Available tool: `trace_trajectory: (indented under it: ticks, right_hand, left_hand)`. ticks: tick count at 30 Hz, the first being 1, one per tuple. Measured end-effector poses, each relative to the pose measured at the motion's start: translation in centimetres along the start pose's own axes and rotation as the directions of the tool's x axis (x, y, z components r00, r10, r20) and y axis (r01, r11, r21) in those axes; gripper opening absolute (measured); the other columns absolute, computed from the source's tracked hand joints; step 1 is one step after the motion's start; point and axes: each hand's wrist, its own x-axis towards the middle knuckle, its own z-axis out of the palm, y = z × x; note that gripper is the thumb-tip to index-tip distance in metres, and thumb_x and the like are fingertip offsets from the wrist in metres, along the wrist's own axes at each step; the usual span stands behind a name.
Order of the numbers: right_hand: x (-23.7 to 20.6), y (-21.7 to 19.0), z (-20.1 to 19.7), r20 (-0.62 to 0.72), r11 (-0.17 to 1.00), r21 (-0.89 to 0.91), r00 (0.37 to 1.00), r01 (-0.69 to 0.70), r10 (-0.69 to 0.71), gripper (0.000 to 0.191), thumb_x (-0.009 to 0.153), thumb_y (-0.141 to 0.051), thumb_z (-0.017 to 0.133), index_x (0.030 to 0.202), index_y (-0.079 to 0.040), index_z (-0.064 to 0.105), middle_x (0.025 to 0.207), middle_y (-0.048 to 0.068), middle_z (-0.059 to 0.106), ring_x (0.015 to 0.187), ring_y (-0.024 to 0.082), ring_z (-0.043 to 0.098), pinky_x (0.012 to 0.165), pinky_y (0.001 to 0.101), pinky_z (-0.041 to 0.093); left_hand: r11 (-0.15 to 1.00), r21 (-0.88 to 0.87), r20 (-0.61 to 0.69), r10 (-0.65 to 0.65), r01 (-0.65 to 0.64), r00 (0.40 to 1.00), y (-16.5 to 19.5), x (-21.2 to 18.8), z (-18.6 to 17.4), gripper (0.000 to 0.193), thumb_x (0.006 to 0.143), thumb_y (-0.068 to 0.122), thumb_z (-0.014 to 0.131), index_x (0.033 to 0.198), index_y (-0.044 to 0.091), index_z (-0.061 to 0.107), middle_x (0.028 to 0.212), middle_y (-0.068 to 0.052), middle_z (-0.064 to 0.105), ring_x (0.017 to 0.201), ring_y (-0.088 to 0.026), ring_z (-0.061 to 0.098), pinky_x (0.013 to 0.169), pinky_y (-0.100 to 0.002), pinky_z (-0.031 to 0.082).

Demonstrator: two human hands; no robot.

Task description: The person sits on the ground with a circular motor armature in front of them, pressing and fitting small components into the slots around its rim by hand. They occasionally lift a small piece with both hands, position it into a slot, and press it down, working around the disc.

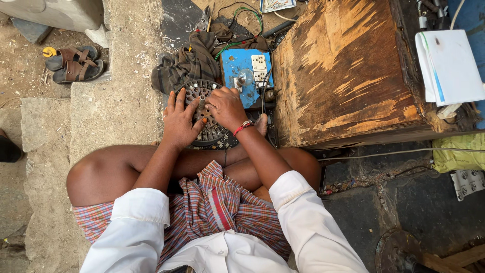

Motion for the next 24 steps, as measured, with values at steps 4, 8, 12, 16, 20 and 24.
trace_trajectory:
  ticks: [4, 8, 12, 16, 20, 24]
  right_hand:
    - [-1.1, -0.7, 1.5, -0.106, 1.0, -0.015, 0.994, -0.021, 0.019, 0.007, 0.087, -0.018, 0.078, 0.091, -0.015, 0.073, 0.09, -0.002, 0.067, 0.092, 0.02, 0.061, 0.089, 0.0383, 0.041]
    - [-1.8, -1.4, 2.2, -0.112, 0.991, -0.066, 0.988, -0.114, 0.106, 0.004, 0.089, -0.02, 0.077, 0.09, -0.017, 0.074, 0.086, -0.001, 0.066, 0.089, 0.02, 0.061, 0.09, 0.0391, 0.04]
    - [-1.6, -2.1, 2.0, -0.216, 0.984, -0.066, 0.965, -0.165, 0.148, 0.003, 0.088, -0.019, 0.075, 0.091, -0.017, 0.075, 0.089, -0.001, 0.067, 0.095, 0.023, 0.061, 0.092, 0.04, 0.041]
    - [-1.7, -2.3, 0.9, -0.114, 0.99, -0.06, 0.986, -0.129, 0.121, 0.006, 0.088, -0.02, 0.076, 0.088, -0.015, 0.073, 0.088, 0.0, 0.067, 0.092, 0.023, 0.061, 0.09, 0.0425, 0.039]
    - [-1.7, -2.8, 0.9, -0.153, 0.981, -0.042, 0.972, -0.189, 0.18, 0.004, 0.088, -0.017, 0.076, 0.091, -0.015, 0.075, 0.089, 0.0, 0.067, 0.092, 0.023, 0.06, 0.09, 0.0422, 0.039]
    - [-2.2, -3.3, 1.0, -0.189, 0.996, -0.047, 0.98, -0.076, 0.066, 0.006, 0.087, -0.019, 0.073, 0.091, -0.015, 0.073, 0.093, 0.0, 0.067, 0.097, 0.023, 0.061, 0.09, 0.0429, 0.039]
  left_hand:
    - [1.0, 0.019, 0.013, -0.01, 0.01, 1.0, -0.1, 0.2, 0.2, 0.071, 0.08, 0.042, 0.074, 0.145, 0.021, 0.059, 0.165, -0.022, 0.028, 0.153, -0.048, 0.019, 0.111, -0.071, 0.027]
    - [1.0, 0.017, -0.003, 0.005, -0.005, 1.0, -0.1, 0.3, 0.5, 0.069, 0.081, 0.043, 0.074, 0.145, 0.02, 0.059, 0.165, -0.023, 0.028, 0.152, -0.049, 0.019, 0.111, -0.07, 0.028]
    - [1.0, 0.024, -0.009, -0.005, 0.005, 1.0, -0.1, 0.1, 0.5, 0.07, 0.079, 0.041, 0.074, 0.145, 0.023, 0.059, 0.165, -0.021, 0.03, 0.153, -0.048, 0.02, 0.112, -0.069, 0.029]
    - [1.0, 0.005, -0.024, 0.012, -0.012, 1.0, 0.1, 0.2, 0.4, 0.07, 0.079, 0.041, 0.075, 0.145, 0.022, 0.059, 0.165, -0.022, 0.031, 0.152, -0.049, 0.021, 0.11, -0.069, 0.03]
    - [1.0, 0.024, -0.045, 0.014, -0.012, 0.999, 0.3, 0.1, 0.4, 0.07, 0.08, 0.039, 0.075, 0.146, 0.023, 0.059, 0.165, -0.022, 0.031, 0.152, -0.049, 0.022, 0.111, -0.069, 0.03]
    - [0.999, -0.016, -0.057, 0.027, -0.028, 0.998, 0.4, 0.0, 0.4, 0.072, 0.078, 0.039, 0.076, 0.145, 0.023, 0.059, 0.164, -0.022, 0.031, 0.152, -0.05, 0.022, 0.111, -0.068, 0.031]
